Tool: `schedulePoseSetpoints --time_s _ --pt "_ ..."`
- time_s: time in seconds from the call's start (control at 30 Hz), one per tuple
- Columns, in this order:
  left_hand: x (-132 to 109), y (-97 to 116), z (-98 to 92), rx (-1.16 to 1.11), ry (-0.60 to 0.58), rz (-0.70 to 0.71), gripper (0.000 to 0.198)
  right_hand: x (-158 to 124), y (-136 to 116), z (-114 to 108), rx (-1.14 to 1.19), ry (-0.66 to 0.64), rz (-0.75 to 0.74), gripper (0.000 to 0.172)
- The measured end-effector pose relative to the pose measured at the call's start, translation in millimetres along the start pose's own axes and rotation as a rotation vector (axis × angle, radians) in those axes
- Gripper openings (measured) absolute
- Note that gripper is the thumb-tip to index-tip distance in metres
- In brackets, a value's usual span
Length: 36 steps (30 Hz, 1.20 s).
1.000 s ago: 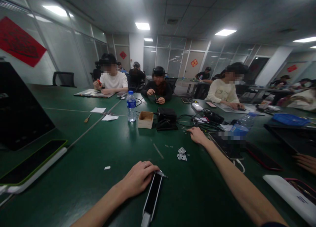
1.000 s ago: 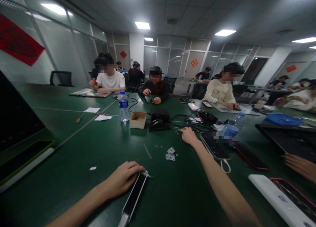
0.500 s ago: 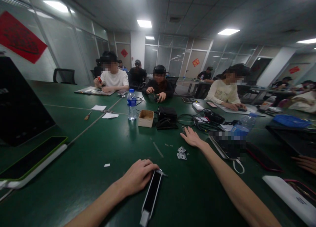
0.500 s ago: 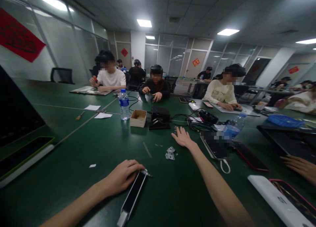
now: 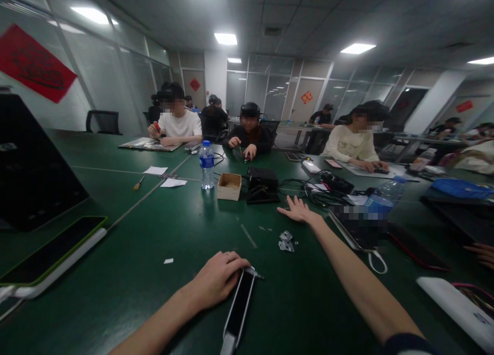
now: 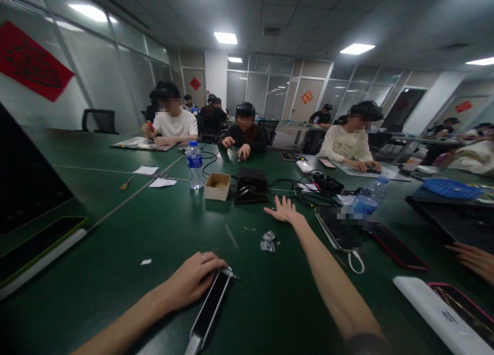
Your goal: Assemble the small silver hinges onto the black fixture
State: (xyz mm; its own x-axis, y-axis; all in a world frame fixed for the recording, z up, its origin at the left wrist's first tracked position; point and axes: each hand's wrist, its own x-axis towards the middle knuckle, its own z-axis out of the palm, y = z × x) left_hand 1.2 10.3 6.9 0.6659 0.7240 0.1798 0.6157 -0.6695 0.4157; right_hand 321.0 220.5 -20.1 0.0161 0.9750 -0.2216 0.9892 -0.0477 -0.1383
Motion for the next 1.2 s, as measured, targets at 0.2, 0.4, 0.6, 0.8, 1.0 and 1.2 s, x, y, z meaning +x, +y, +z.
schedulePoseSetpoints --time_s 0.2,0.4,0.6,0.8,1.0,1.2 --pt "-0.1 -2.3 1.1 0.005 -0.007 -0.002 0.035 10.0 -1.5 12.4 0.021 0.060 -0.043 0.102" --pt "-0.9 -0.8 0.8 0.012 0.000 0.000 0.033 -2.4 1.4 16.6 -0.029 0.064 -0.182 0.096" --pt "-1.1 0.6 -0.7 0.027 -0.002 -0.001 0.033 -49.6 3.4 17.0 -0.046 0.015 -0.377 0.084" --pt "0.1 4.9 -4.5 0.042 -0.006 0.003 0.033 -106.0 -1.9 17.2 -0.023 -0.045 -0.458 0.070" --pt "-1.1 3.1 -2.8 0.046 0.006 0.012 0.033 -154.3 -7.2 16.7 0.049 -0.141 -0.510 0.063" --pt "-2.3 1.5 -1.9 0.034 -0.004 0.011 0.033 -157.4 3.5 -9.4 0.108 -0.039 -0.458 0.060"
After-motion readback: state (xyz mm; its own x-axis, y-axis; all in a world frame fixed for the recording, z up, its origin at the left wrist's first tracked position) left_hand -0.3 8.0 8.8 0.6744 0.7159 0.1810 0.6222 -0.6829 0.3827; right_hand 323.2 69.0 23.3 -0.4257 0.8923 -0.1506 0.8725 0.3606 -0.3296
